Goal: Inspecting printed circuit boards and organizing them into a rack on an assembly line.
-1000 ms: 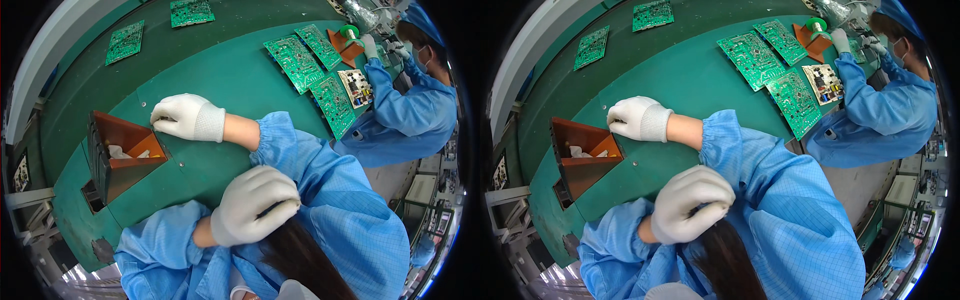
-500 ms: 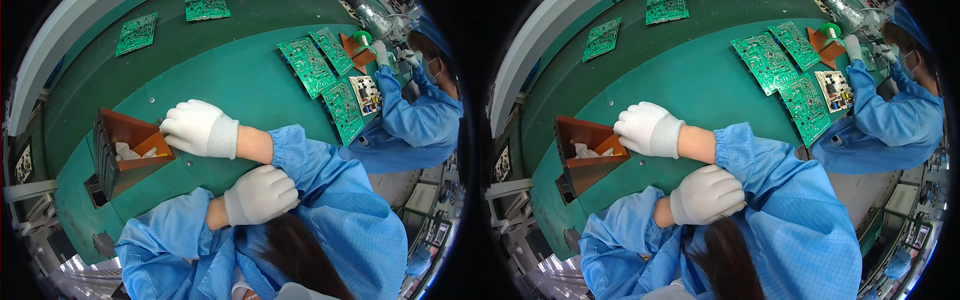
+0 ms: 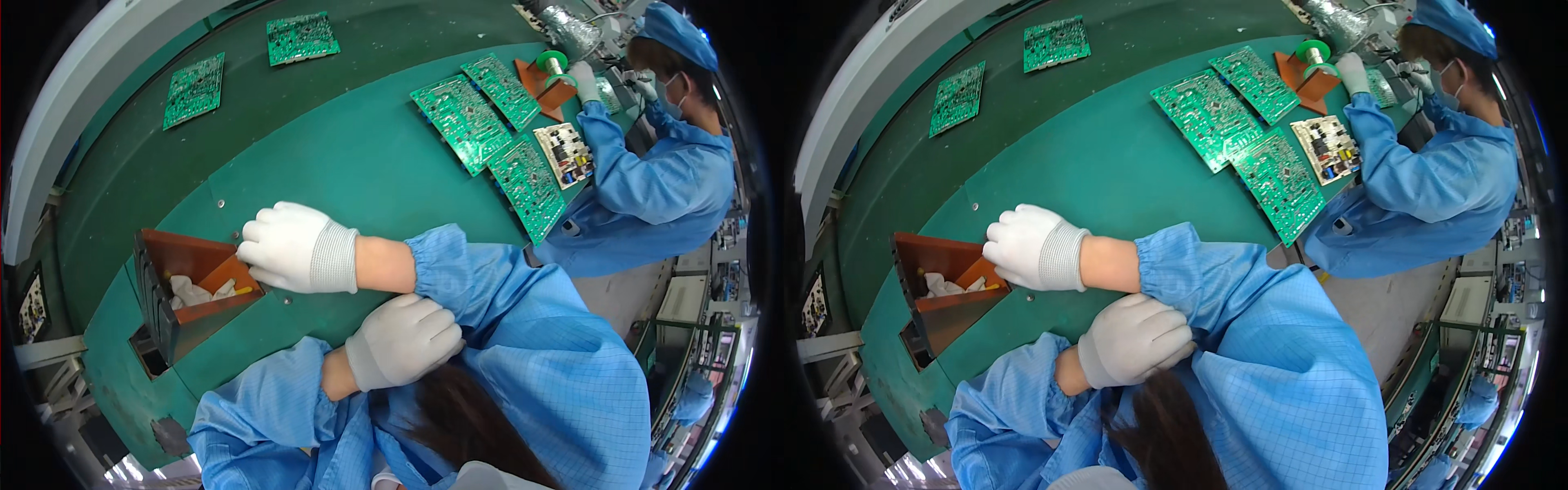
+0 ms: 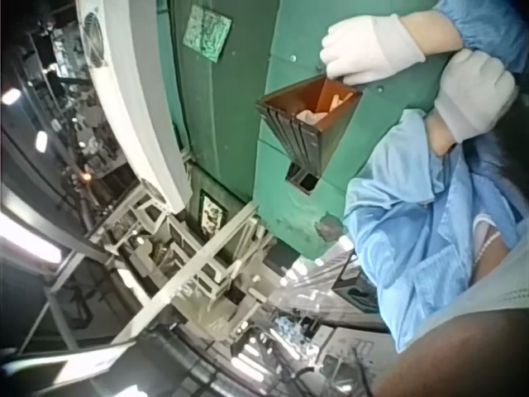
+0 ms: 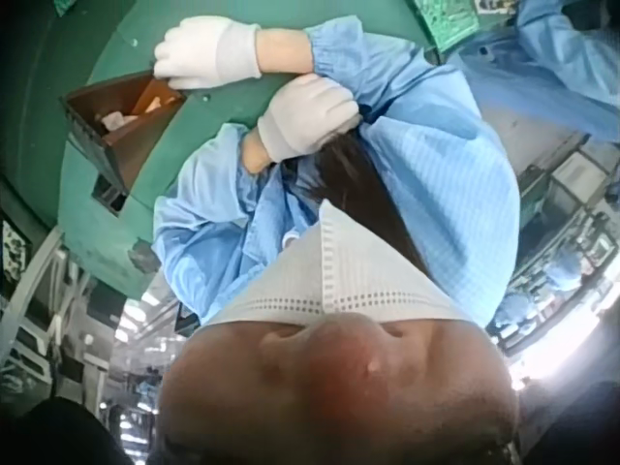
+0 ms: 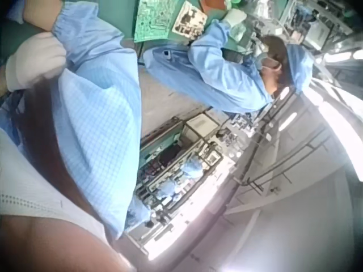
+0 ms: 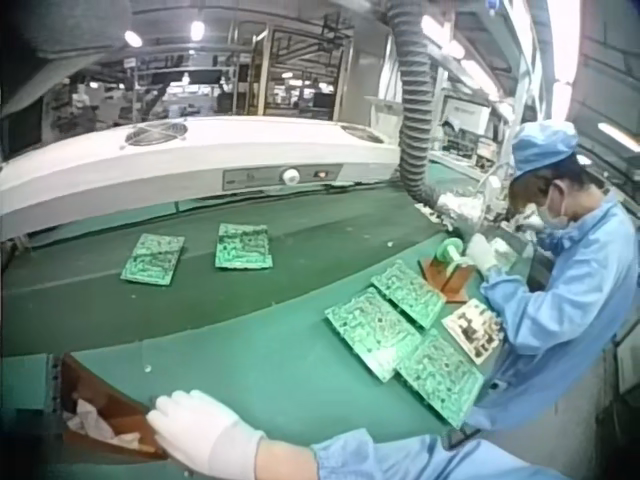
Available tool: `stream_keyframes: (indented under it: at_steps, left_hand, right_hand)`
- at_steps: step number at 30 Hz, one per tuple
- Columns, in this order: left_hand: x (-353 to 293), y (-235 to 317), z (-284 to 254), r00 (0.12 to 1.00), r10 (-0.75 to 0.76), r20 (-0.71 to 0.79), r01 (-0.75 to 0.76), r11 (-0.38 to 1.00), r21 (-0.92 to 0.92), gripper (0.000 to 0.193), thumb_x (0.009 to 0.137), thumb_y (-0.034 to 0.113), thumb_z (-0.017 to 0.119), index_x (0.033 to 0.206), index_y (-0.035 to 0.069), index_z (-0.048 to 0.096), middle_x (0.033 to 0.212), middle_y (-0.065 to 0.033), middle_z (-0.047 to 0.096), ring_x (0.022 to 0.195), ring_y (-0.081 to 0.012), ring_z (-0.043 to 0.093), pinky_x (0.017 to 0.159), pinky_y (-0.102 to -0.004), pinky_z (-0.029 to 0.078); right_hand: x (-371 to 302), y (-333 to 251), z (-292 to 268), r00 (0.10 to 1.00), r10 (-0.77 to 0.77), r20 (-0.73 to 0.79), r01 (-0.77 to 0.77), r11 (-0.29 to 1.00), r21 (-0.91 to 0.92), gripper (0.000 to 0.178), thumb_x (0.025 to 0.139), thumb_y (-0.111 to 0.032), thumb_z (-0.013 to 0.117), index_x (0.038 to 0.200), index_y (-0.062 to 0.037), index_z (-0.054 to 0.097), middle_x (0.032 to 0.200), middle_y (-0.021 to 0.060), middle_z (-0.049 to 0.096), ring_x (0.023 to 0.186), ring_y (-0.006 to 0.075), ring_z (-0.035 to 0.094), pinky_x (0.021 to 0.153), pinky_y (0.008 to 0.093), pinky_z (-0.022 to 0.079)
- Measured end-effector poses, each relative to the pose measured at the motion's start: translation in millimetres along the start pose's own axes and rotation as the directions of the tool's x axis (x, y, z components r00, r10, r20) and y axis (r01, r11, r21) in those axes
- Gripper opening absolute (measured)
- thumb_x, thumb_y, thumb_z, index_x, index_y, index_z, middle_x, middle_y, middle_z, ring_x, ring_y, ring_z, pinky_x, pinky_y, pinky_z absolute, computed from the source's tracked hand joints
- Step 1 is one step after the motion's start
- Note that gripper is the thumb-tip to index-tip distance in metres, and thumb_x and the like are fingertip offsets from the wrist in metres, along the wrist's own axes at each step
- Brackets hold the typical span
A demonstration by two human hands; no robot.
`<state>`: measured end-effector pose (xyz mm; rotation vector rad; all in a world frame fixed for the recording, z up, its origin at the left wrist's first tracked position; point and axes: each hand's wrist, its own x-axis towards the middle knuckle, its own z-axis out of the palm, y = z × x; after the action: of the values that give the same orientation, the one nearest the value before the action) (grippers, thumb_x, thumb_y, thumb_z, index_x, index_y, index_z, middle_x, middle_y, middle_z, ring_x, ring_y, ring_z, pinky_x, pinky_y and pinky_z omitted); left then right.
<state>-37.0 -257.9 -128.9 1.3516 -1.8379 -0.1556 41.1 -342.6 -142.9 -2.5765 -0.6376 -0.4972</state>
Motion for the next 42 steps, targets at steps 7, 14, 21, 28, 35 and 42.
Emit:
stream_keyframes:
  at_steps: [7, 14, 21, 28, 35, 42]
  left_hand:
    - [-0.5, 1.3, -0.5, 1.0, 0.005, -0.01, -0.005, 1.0, 0.027, 0.015, 0.083, 0.019, 0.074, 0.086, 0.009, 0.064, 0.084, -0.0048, 0.061, 0.074, -0.0218, 0.061, 0.067, -0.0338, 0.048]
    - [-0.6, 1.9, -1.4, 1.0, -0.001, -0.006, 0.002, 1.0, 0.017, 0.014, 0.085, 0.019, 0.074, 0.086, 0.009, 0.064, 0.085, -0.005, 0.061, 0.074, -0.0214, 0.061, 0.069, -0.0332, 0.049]
    - [-8.5, -2.4, 3.6, 1.0, 0.002, 0.01, -0.002, 0.999, -0.036, 0.008, 0.086, 0.021, 0.065, 0.087, 0.014, 0.061, 0.085, -0.0034, 0.054, 0.082, -0.0217, 0.057, 0.077, -0.0352, 0.046]
    - [-11.0, -5.7, 9.6, 0.998, -0.015, -0.058, 0.011, 0.997, -0.075, 0.015, 0.085, 0.027, 0.061, 0.091, 0.014, 0.062, 0.086, -0.0043, 0.052, 0.08, -0.0233, 0.056, 0.075, -0.0354, 0.045]
    - [-12.0, -5.2, 8.5, 0.999, -0.022, -0.042, 0.017, 0.995, -0.099, 0.015, 0.085, 0.026, 0.061, 0.091, 0.013, 0.061, 0.086, -0.0052, 0.053, 0.082, -0.0243, 0.058, 0.076, -0.0361, 0.047]
    - [-11.4, -4.6, 8.8, 1.0, -0.013, -0.011, 0.013, 0.998, -0.069, 0.013, 0.084, 0.025, 0.062, 0.09, 0.013, 0.06, 0.085, -0.0048, 0.052, 0.083, -0.0236, 0.058, 0.076, -0.036, 0.047]
  right_hand:
    - [1.0, -0.4, 0.8, 1.0, 0.002, 0.006, -0.002, 1.0, -0.005, 0.016, 0.089, -0.026, 0.068, 0.088, -0.0095, 0.068, 0.087, 0.008, 0.06, 0.085, 0.0258, 0.063, 0.078, 0.0393, 0.052]
    - [-0.3, 0.9, -0.7, 1.0, -0.021, -0.005, 0.021, 1.0, 0.021, 0.017, 0.087, -0.026, 0.069, 0.093, -0.0095, 0.067, 0.092, 0.009, 0.06, 0.086, 0.0281, 0.062, 0.078, 0.0412, 0.051]
    - [0.5, 1.0, -6.7, 1.0, -0.029, -0.005, 0.03, 0.998, 0.061, 0.019, 0.087, -0.021, 0.07, 0.103, -0.0103, 0.067, 0.095, 0.0092, 0.062, 0.09, 0.0312, 0.062, 0.081, 0.0428, 0.051]
    - [1.7, -1.8, -8.7, 0.999, 0.015, 0.043, -0.018, 0.998, 0.06, 0.02, 0.088, -0.021, 0.071, 0.104, -0.009, 0.068, 0.098, 0.0092, 0.063, 0.093, 0.0303, 0.063, 0.086, 0.0415, 0.051]
    - [0.6, -1.2, -6.8, 0.999, 0.01, 0.041, -0.011, 0.999, 0.032, 0.019, 0.089, -0.023, 0.069, 0.103, -0.0097, 0.068, 0.096, 0.0096, 0.062, 0.092, 0.0291, 0.063, 0.084, 0.0408, 0.051]
    - [1.1, -1.8, -5.9, 0.998, 0.004, 0.064, -0.004, 1.0, 0.0, 0.019, 0.091, -0.025, 0.068, 0.103, -0.0101, 0.069, 0.096, 0.0098, 0.062, 0.092, 0.028, 0.063, 0.085, 0.0404, 0.051]
